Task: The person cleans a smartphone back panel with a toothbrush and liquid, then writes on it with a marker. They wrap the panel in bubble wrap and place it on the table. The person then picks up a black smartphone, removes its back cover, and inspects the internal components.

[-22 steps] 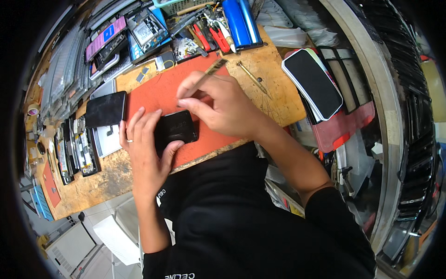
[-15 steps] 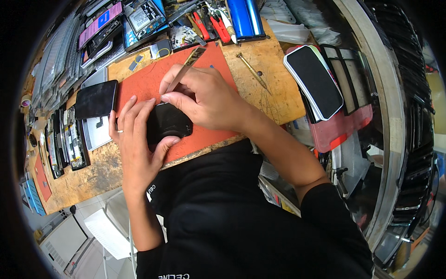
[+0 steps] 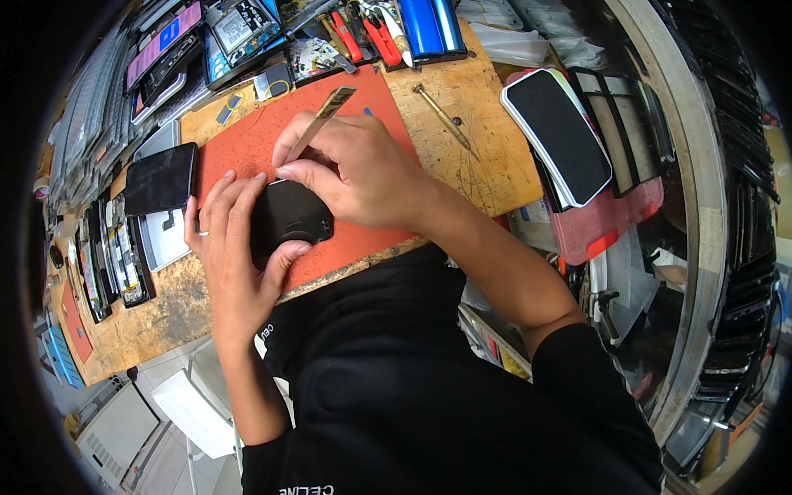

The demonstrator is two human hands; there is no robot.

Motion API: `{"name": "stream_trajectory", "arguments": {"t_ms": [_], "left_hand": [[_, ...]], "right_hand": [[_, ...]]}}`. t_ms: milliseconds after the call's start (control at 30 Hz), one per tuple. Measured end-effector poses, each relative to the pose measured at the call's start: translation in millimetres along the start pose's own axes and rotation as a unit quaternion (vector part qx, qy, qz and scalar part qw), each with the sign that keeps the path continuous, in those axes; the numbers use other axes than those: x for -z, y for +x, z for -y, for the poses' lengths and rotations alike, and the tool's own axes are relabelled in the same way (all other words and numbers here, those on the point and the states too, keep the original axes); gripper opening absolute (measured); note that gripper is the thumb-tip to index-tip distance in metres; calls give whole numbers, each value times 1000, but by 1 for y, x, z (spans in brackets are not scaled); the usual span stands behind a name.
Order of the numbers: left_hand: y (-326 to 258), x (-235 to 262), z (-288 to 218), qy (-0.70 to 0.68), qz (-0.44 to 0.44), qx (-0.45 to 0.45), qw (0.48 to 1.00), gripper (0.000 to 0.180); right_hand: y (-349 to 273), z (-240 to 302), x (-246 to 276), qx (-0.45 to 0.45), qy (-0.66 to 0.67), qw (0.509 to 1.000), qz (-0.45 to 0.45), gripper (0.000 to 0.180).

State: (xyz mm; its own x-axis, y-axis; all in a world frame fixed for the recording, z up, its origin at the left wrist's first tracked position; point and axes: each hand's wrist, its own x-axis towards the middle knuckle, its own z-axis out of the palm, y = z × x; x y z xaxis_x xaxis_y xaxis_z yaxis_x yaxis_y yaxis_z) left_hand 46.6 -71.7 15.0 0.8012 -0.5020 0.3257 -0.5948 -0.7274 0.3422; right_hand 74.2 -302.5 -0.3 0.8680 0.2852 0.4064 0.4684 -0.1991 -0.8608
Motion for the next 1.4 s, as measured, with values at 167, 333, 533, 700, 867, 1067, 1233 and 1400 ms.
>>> {"name": "stream_trajectory", "arguments": {"t_ms": [167, 333, 533, 700, 867, 1067, 1233, 1400], "left_hand": [[1, 1, 0, -4, 2, -1, 1000, 78], [2, 0, 1, -12, -5, -10, 1000, 76], [6, 2, 2, -36, 9, -9, 999, 75], [7, 4, 1, -39, 21, -6, 999, 75], [8, 3, 2, -42, 19, -9, 999, 74], [7, 3, 1, -41, 12, -13, 999, 74], [4, 4, 0, -35, -7, -18, 999, 74], [-1, 4, -3, -14, -36, -19, 999, 74]], "right_hand": [[3, 1, 0, 32, -44, 998, -13, 10], [3, -3, -2, 117, -63, 990, -37, 12], [0, -5, -3, 117, -100, 988, -21, 10], [0, -5, -3, 107, -106, 988, -22, 9], [2, -5, -3, 80, -102, 991, -24, 7], [3, -1, -1, 23, -79, 997, -10, 7], [3, 6, 0, 0, -37, 999, -2, 8], [1, 14, 5, 20, -35, 999, 22, 9]]}}
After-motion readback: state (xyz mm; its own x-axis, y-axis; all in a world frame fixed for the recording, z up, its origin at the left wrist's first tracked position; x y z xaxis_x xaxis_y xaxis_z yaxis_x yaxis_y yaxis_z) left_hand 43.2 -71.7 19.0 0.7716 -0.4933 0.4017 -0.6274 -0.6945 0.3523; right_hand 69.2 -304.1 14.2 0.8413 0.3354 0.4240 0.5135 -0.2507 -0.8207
